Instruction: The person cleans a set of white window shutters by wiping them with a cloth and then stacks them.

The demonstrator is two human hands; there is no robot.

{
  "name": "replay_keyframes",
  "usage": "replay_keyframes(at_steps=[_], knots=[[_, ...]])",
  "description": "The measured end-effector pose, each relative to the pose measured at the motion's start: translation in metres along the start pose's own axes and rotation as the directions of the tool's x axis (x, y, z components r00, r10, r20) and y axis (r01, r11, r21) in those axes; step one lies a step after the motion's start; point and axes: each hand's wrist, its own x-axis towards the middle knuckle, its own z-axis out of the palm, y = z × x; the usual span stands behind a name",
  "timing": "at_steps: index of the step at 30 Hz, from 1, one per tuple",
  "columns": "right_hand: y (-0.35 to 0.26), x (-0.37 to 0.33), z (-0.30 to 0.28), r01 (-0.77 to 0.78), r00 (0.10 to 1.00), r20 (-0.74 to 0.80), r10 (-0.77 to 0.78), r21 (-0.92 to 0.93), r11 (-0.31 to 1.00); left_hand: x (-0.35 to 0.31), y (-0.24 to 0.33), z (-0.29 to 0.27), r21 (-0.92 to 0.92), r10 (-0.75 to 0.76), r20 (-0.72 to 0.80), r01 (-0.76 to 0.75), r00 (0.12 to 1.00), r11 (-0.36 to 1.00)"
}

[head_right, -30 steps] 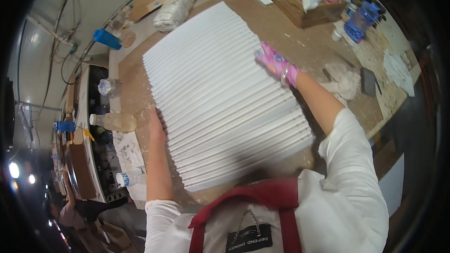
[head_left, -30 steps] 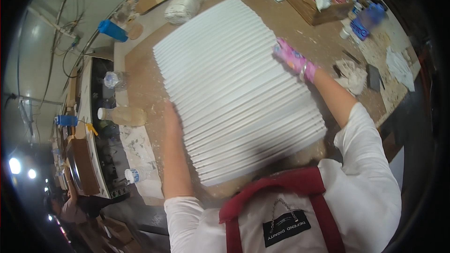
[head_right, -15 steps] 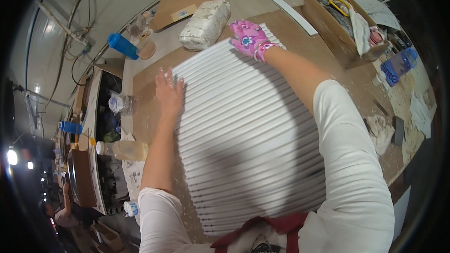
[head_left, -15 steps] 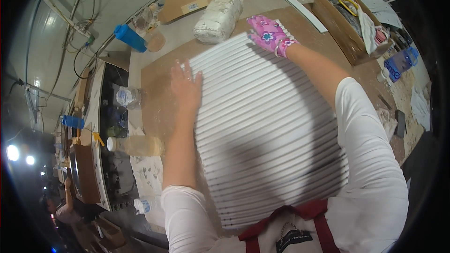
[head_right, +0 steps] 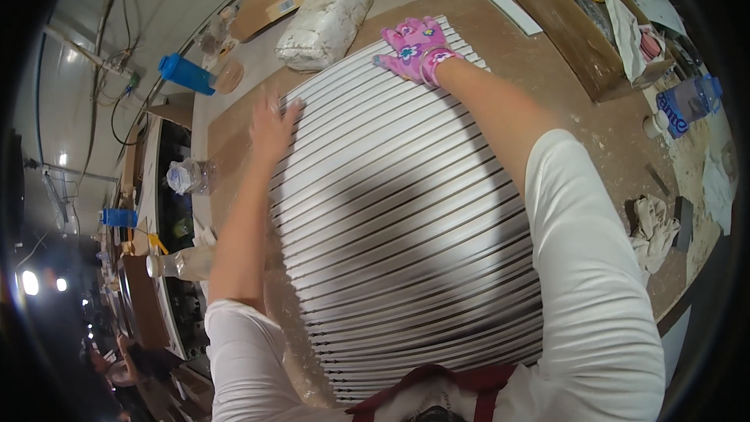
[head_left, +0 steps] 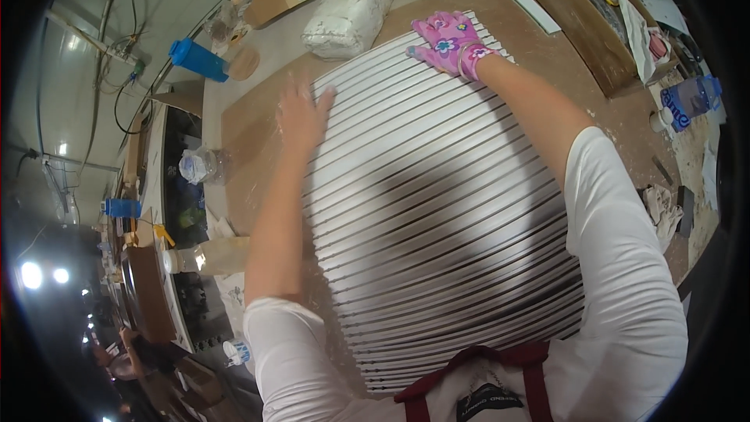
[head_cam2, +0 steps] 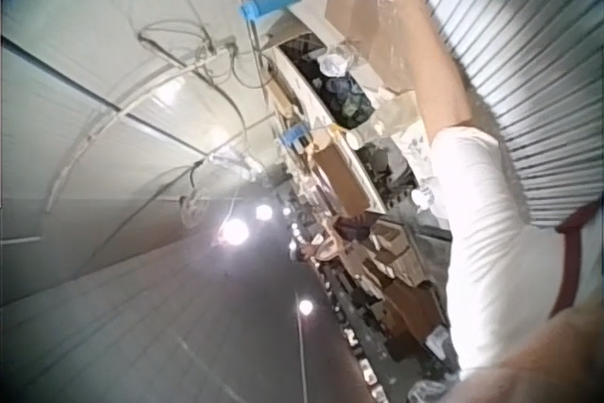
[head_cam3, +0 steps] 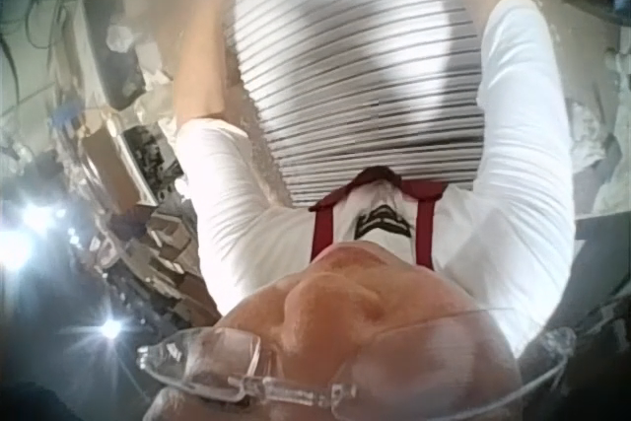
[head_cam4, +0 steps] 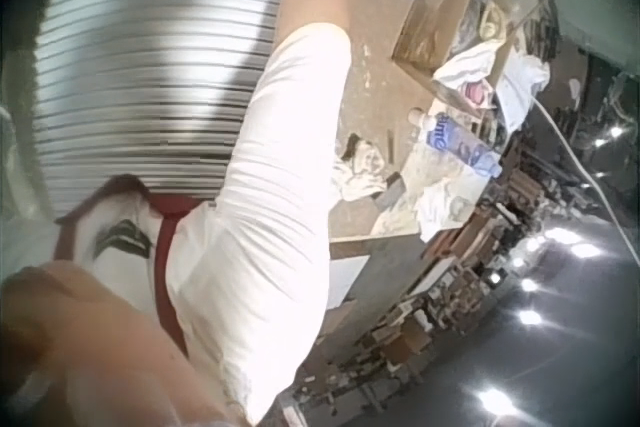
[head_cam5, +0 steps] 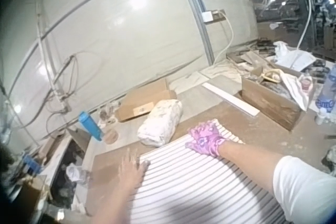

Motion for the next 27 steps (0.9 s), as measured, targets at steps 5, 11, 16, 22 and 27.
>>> replay_keyframes(at_steps=[5, 11, 16, 22, 27], knots=[[-0.004, 0.003, 0.001, 0.012, 1.000, 0.019, -0.012, -0.011, 1.000, 0.093, 0.035, 0.023, -0.136, -0.024, -0.112, 0.008, 0.993, 0.991], [0.000, 0.004, 0.004, -0.010, 0.998, 0.055, 0.008, 0.040, 0.999, 0.096, 0.060, 0.041, -0.300, -0.094, -0.268, 0.010, 0.959, 0.954], [-0.001, 0.005, 0.008, -0.007, 1.000, 0.000, 0.007, -0.015, 1.000, 0.088, 0.074, 0.040, -0.137, -0.180, -0.354, 0.140, 0.918, 0.981], [0.007, 0.006, -0.001, -0.017, 0.995, 0.094, 0.020, -0.029, 0.999, 0.043, 0.003, 0.025, -0.133, 0.111, -0.356, -0.168, 0.928, 0.977], [-0.002, 0.003, -0.006, -0.003, 0.993, 0.115, 0.005, -0.023, 1.000, 0.019, -0.011, 0.023, 0.110, -0.131, 0.062, 0.124, 0.989, 0.986]])
